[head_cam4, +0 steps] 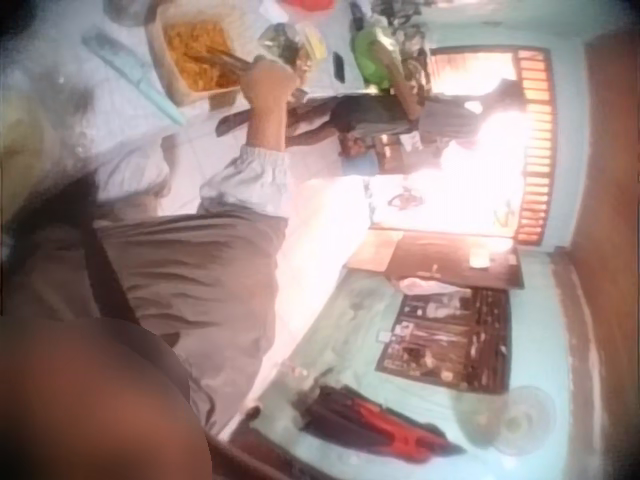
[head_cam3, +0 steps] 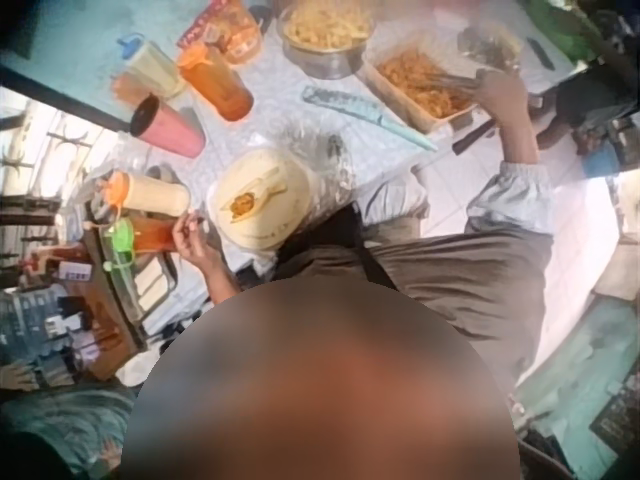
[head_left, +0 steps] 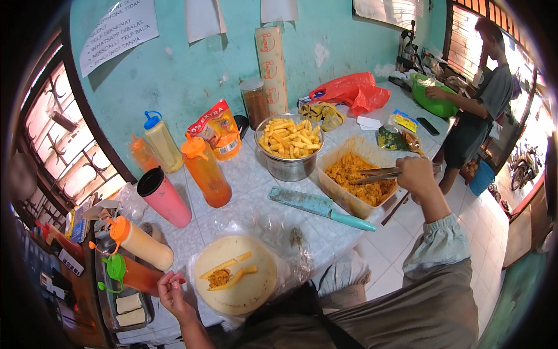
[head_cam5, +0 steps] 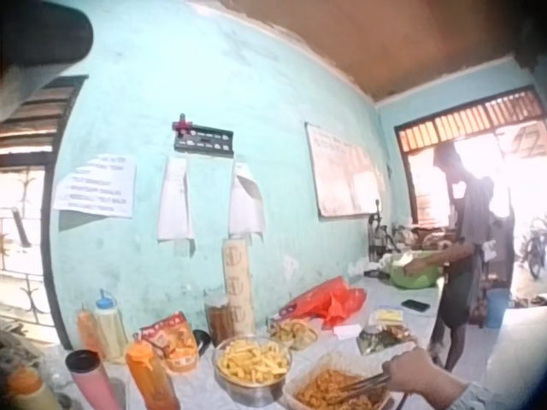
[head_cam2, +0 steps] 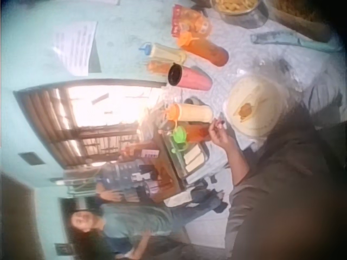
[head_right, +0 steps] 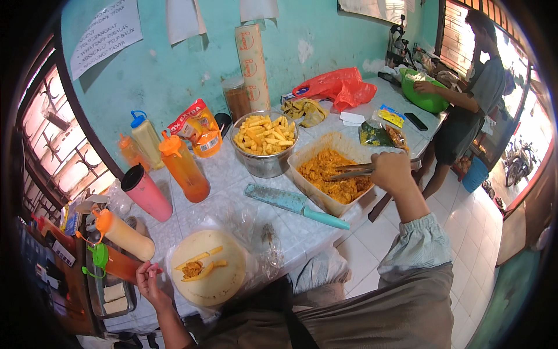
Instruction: The person prepares a wrap by placing french fries and a meat filling onto a flatbread laid on a plastic sheet. They use tongs to add the meat and squeeze sauce from a bottle onto the ingredients before folding the wrap.
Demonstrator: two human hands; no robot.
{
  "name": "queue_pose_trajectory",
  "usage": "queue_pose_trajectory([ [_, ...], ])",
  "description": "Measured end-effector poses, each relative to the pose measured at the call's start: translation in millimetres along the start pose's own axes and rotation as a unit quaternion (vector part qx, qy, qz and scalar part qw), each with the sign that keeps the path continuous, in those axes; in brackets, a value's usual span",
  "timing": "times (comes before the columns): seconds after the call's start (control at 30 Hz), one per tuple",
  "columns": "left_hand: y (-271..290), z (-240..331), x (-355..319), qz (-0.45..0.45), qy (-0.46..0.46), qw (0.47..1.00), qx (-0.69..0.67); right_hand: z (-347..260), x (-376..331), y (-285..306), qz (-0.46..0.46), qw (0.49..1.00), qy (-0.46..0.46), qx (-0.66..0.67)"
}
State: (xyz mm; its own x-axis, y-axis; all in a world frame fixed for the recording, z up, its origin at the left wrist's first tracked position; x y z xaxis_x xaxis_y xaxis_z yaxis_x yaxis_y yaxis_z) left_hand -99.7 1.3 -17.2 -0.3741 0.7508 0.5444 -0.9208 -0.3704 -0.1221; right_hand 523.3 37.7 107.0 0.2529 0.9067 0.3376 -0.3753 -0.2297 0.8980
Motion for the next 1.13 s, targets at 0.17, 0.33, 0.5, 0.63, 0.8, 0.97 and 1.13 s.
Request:
queue_pose_trajectory([
  [0.17,0,0,1,-0.007,-0.001,1.000,0.002,-4,-7,16,0.092,0.996,0.002,0.019],
  [0.33,-3,6,0,-0.014,0.007,1.000,-0.017,21,-7,11,0.050,0.994,-0.071,0.067],
  [0.5,10,4,-9,-0.015,0.007,0.999,-0.031,14,-7,8,-0.015,0.991,-0.091,0.101],
  [0.63,1,-10,-9,-0.013,0.044,0.997,-0.058,-8,-19,28,-0.011,0.967,-0.070,0.245],
  [0.8,-6,1,-4,-0.045,0.031,0.998,-0.026,-125,-42,58,0.001,0.907,0.128,0.401],
  [0.97,-3,4,-2,-0.050,0.050,0.997,-0.027,-249,-79,116,0.125,0.873,0.356,0.310],
  [1.13,-7,13,2,-0.097,-0.017,0.995,0.030,-285,-92,131,0.173,0.852,0.418,0.265],
])
Point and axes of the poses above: each hand's wrist, its own x-axis towards the middle knuckle, its own y-axis out of the back of the hand, z = x × y, the point moved 9 cm from there along x, towards the middle knuckle, and after that the axes turned 4 degrees about -y, right-handed, at the moved point
